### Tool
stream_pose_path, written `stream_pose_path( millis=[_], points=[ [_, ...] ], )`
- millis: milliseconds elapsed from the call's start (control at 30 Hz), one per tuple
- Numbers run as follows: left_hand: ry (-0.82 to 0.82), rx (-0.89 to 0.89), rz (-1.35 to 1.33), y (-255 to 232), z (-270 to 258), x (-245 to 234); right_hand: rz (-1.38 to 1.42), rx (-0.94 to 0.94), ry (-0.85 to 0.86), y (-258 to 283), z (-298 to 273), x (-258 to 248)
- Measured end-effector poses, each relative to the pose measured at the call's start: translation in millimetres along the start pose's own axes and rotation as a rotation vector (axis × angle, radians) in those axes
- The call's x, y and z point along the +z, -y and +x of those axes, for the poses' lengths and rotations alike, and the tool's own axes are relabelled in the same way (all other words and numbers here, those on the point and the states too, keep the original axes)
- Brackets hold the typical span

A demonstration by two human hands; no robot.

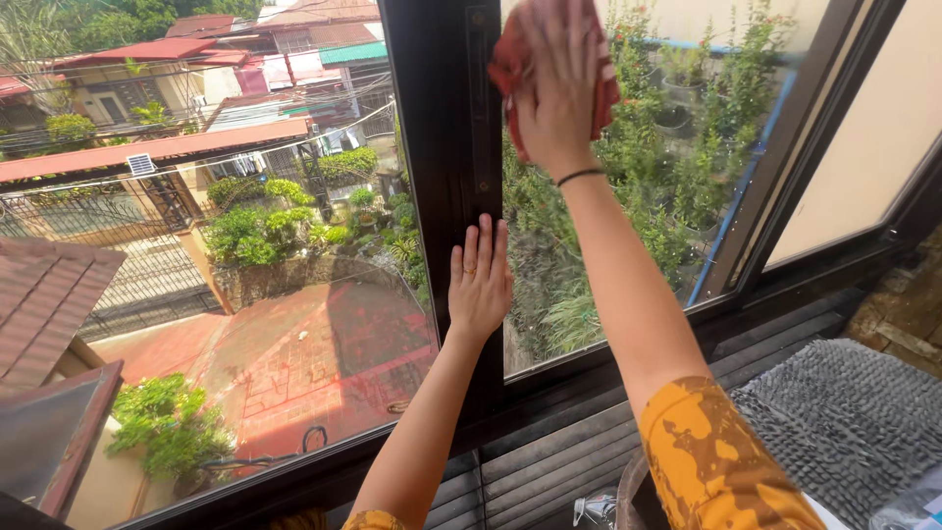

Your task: The person wipes the glass panels of a sliding window using a red patterned cloth. They spray liquid from a bottle onto the cloth and the glass, then use a paper towel to wipe the window frame and glass surfaces.

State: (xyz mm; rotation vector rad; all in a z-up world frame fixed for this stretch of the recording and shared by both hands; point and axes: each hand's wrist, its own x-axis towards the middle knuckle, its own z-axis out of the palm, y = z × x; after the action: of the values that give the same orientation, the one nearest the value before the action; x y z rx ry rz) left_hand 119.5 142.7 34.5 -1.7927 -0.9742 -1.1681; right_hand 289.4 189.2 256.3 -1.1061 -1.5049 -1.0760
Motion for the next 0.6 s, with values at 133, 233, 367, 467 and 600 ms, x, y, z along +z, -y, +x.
stream_pose_path(
  millis=[133,233,367,467,600],
  points=[
    [0.037,-0.022,-0.021,-5,1,5,-0.043,0.131,-0.043,-32,3,11],
    [0.037,-0.002,-0.056,-7,-5,10,0.088,0.483,-0.169,-29,-39,16],
    [-0.057,-0.029,-0.140,-7,-4,22,0.084,0.446,-0.045,32,-119,1],
    [-0.053,-0.029,-0.142,-3,-4,27,0.094,0.310,0.010,52,-102,-1],
    [-0.044,-0.012,-0.040,4,-7,22,0.059,0.092,0.072,24,-50,-3]
  ],
)
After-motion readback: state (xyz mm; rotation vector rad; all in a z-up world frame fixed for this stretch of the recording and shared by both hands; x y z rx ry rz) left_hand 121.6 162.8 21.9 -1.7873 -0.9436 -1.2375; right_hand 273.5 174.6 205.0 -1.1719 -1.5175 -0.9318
